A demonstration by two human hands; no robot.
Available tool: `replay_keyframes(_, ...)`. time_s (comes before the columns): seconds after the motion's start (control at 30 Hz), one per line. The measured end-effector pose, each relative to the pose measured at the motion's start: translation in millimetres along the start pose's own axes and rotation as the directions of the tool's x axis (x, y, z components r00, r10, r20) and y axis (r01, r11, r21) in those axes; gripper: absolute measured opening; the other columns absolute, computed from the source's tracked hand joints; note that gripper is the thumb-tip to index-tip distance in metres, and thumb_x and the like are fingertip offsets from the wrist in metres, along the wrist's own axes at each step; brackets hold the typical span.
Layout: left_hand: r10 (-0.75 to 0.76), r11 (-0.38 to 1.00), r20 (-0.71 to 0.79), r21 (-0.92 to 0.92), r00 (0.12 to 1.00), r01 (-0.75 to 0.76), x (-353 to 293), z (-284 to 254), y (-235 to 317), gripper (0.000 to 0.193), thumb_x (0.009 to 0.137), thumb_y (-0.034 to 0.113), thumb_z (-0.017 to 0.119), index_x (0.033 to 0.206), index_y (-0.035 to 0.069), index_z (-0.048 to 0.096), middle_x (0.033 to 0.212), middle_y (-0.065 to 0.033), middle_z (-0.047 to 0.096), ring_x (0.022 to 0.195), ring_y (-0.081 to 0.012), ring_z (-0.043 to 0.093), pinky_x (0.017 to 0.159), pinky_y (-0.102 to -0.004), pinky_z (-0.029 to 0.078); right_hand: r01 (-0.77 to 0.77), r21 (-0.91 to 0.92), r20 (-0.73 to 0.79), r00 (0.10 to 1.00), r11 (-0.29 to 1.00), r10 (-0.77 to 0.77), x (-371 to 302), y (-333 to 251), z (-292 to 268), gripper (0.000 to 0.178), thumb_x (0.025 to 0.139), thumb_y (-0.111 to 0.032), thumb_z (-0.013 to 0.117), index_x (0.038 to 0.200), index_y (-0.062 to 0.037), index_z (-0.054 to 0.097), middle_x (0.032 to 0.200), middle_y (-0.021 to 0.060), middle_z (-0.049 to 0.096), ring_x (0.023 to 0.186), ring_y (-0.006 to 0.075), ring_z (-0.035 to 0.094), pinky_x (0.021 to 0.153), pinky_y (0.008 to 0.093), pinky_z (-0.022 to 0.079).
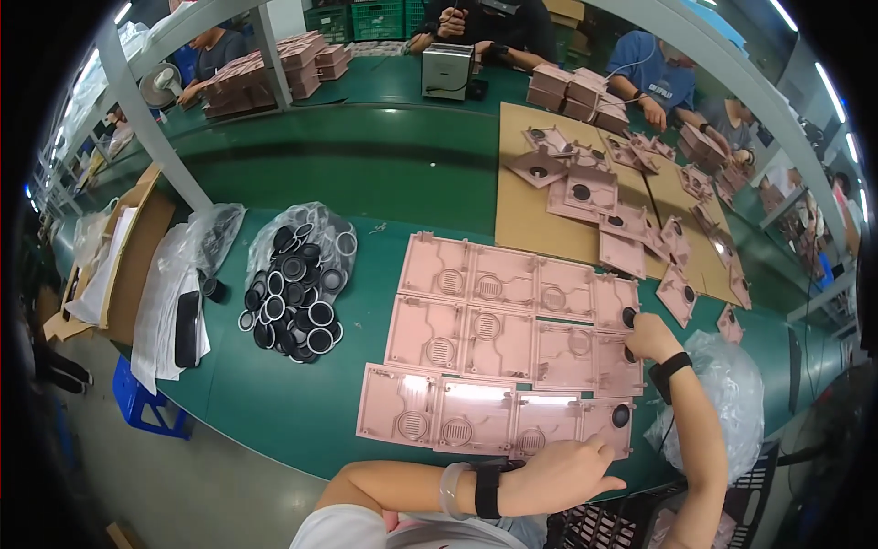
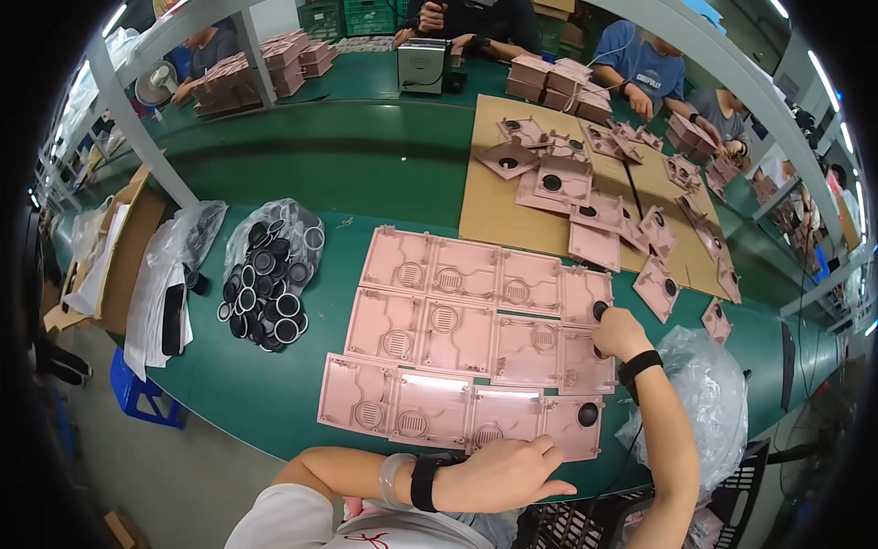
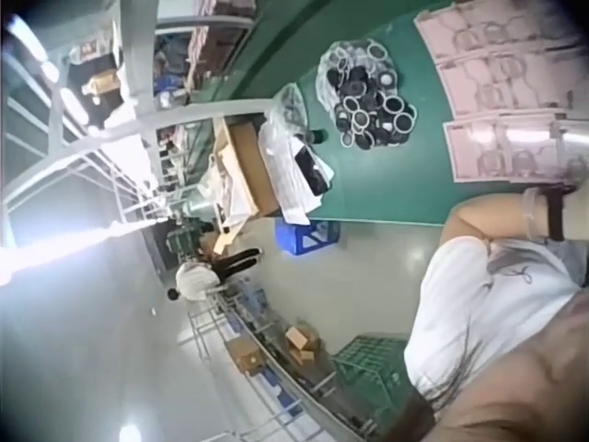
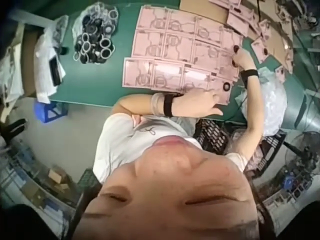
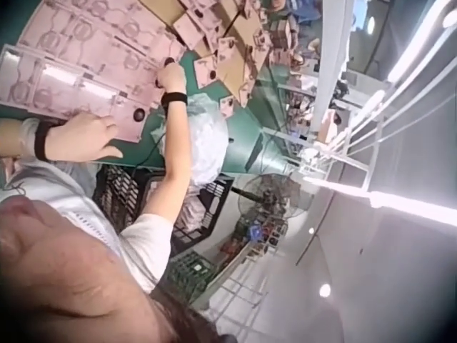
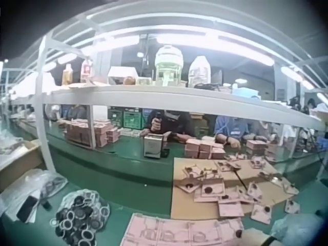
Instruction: The person arranges pink plastic panels on the table, peels the adhesive backing from small black speakers, and presses them into circular recesses on the panels.
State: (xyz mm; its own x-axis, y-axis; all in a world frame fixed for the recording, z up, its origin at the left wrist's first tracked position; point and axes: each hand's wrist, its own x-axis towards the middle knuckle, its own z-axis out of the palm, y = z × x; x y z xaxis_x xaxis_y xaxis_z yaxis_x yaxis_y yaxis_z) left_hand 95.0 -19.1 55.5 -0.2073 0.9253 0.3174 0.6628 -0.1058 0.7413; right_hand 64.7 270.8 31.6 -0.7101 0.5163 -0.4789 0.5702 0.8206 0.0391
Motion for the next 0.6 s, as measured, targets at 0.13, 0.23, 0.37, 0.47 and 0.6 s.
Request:
replay_keyframes(0.13,0.011,0.997,-0.060,-0.076,0.998,-0.016,1,-1,10,0.042,0.093,0.039,0.053,0.084,-0.002,0.055,0.075,-0.0143,0.053,0.054,-0.0266,0.059,0.048,-0.0339,0.048,0.159,-0.088,-0.089,0.982,0.983,-0.167,-10,2,5,0.050,0.069,-0.010,0.055,0.114,0.0110,0.051,0.088,0.0282,0.065,0.085,0.0387,0.065,0.075,0.0419,0.053)
replay_keyframes(0.23,-0.209,0.733,0.203,-0.615,0.957,0.291,14,-3,-1,0.034,0.095,0.033,0.050,0.087,0.001,0.057,0.077,-0.0115,0.057,0.058,-0.0209,0.059,0.055,-0.0309,0.049,0.173,0.049,0.031,0.984,0.984,-0.175,-11,12,5,0.051,0.073,-0.011,0.052,0.120,0.0090,0.051,0.076,0.0231,0.066,0.074,0.0338,0.066,0.066,0.0397,0.051)
replay_keyframes(0.37,-0.374,0.021,0.289,-0.947,0.881,0.320,11,-4,-40,0.026,0.095,0.023,0.045,0.091,0.002,0.059,0.082,-0.0067,0.060,0.073,-0.0152,0.059,0.066,-0.0267,0.046,0.157,0.567,-0.206,0.978,0.808,-0.046,-47,-4,-9,0.035,0.080,-0.009,0.051,0.111,0.0044,0.059,0.067,0.0149,0.066,0.067,0.0186,0.067,0.059,0.0303,0.049)
replay_keyframes(0.47,-0.514,-0.222,0.284,-0.956,0.810,0.194,19,-6,-52,0.028,0.097,0.022,0.043,0.102,-0.001,0.059,0.089,-0.0069,0.061,0.084,-0.0148,0.059,0.070,-0.0272,0.047,0.384,0.759,-0.387,0.915,0.525,-0.110,-108,-24,-11,0.031,0.087,-0.007,0.050,0.116,0.0022,0.058,0.070,0.0006,0.062,0.062,0.0041,0.056,0.054,0.0201,0.041)
replay_keyframes(0.6,-0.562,-0.244,0.336,-0.940,0.756,0.237,33,-14,-34,0.033,0.100,0.026,0.041,0.114,-0.001,0.056,0.099,-0.0063,0.060,0.089,-0.0128,0.058,0.075,-0.0260,0.047,0.422,0.864,-0.397,0.906,0.274,-0.145,-175,-46,9,0.024,0.087,-0.003,0.060,0.111,0.0019,0.058,0.079,-0.0013,0.060,0.066,0.0019,0.053,0.058,0.0165,0.041)
